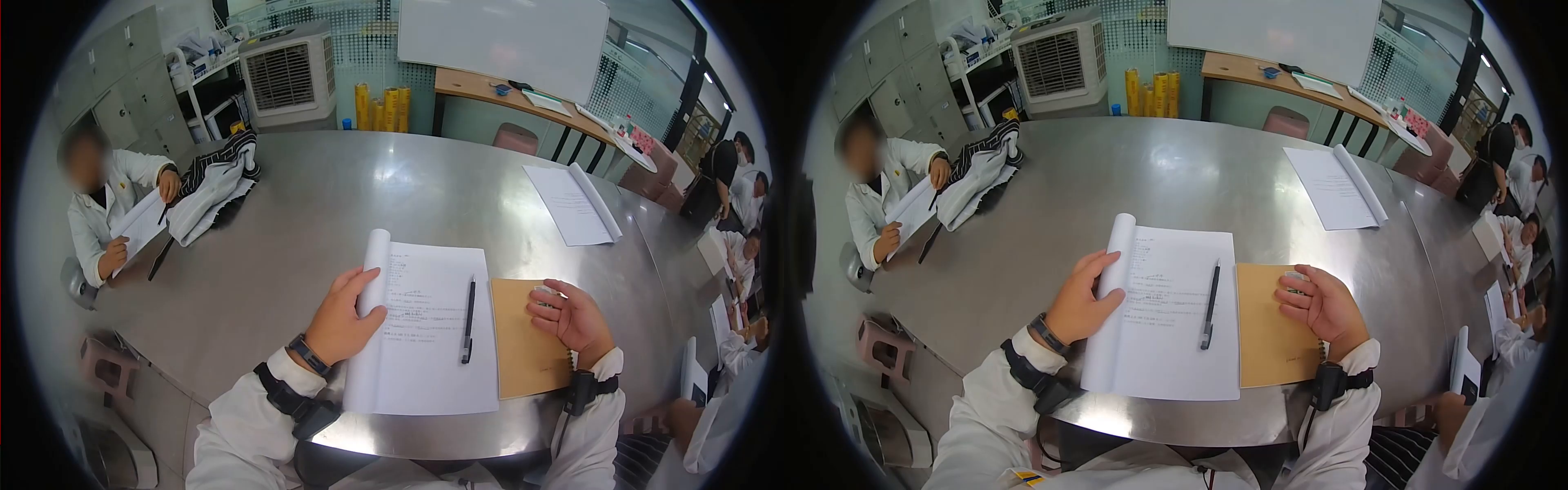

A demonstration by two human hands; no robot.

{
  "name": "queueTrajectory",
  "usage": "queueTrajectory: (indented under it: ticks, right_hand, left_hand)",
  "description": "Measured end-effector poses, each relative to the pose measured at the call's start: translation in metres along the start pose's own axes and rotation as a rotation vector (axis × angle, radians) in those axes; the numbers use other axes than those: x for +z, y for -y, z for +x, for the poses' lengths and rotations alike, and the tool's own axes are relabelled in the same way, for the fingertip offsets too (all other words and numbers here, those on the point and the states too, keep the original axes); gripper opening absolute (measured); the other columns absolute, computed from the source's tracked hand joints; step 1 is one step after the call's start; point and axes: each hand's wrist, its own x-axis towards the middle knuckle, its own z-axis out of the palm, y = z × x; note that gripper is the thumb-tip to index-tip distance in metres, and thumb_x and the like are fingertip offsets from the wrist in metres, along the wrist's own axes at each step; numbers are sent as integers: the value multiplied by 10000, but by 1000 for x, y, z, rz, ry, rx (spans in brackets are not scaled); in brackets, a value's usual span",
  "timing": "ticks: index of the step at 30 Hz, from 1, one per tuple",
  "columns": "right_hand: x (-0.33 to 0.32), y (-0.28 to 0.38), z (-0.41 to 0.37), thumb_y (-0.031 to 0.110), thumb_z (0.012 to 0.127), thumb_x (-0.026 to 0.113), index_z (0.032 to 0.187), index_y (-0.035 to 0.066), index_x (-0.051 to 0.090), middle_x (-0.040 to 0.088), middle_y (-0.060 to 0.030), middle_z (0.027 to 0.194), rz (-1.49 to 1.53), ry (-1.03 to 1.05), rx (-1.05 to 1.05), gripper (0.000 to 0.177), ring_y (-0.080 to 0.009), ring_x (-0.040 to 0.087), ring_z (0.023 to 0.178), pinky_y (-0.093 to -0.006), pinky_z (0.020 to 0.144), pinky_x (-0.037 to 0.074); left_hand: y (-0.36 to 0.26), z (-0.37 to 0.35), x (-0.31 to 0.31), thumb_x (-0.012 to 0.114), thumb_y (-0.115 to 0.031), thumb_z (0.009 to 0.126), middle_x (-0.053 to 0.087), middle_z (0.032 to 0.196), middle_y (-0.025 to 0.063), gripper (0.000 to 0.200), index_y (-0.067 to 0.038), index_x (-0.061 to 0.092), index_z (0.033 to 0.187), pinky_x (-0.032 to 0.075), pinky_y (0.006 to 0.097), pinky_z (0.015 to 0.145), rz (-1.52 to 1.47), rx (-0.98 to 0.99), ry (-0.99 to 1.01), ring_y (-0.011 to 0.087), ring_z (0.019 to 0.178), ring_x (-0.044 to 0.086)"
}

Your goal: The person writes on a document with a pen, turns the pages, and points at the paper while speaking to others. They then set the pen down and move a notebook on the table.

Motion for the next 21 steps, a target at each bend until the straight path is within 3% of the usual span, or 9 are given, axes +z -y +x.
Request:
queueTrajectory:
  ticks: [3, 15, 21]
  right_hand:
    - [-1, 0, 0, 281, 1075, 593, 1336, 28, 547, 715, -178, 1245, -9, -2, 2, 366, -358, 733, 1120, -467, 925, 631]
    - [-2, 0, 2, 293, 1069, 598, 1369, 33, 529, 699, -178, 1265, 3, -14, 13, 403, -354, 724, 1124, -478, 949, 618]
    - [-5, -8, 4, 285, 1081, 586, 1358, 19, 526, 688, -155, 1229, 102, -8, -32, 389, -310, 716, 1121, -419, 911, 627]
  left_hand:
    - [-5, 0, -3, 716, -182, 917, 427, 1547, 296, 614, -30, 542, 1486, 470, 439, 1124, -58, -34, 24, 431, 1356, 532]
    - [-2, 1, -3, 713, -185, 921, 427, 1546, 289, 613, -32, 540, 1488, 475, 441, 1114, -78, -27, 27, 428, 1336, 543]
    - [2, -1, -2, 709, -113, 934, 452, 1535, 241, 575, -27, 545, 1479, 523, 396, 1055, -233, -38, -2, 344, 1284, 599]
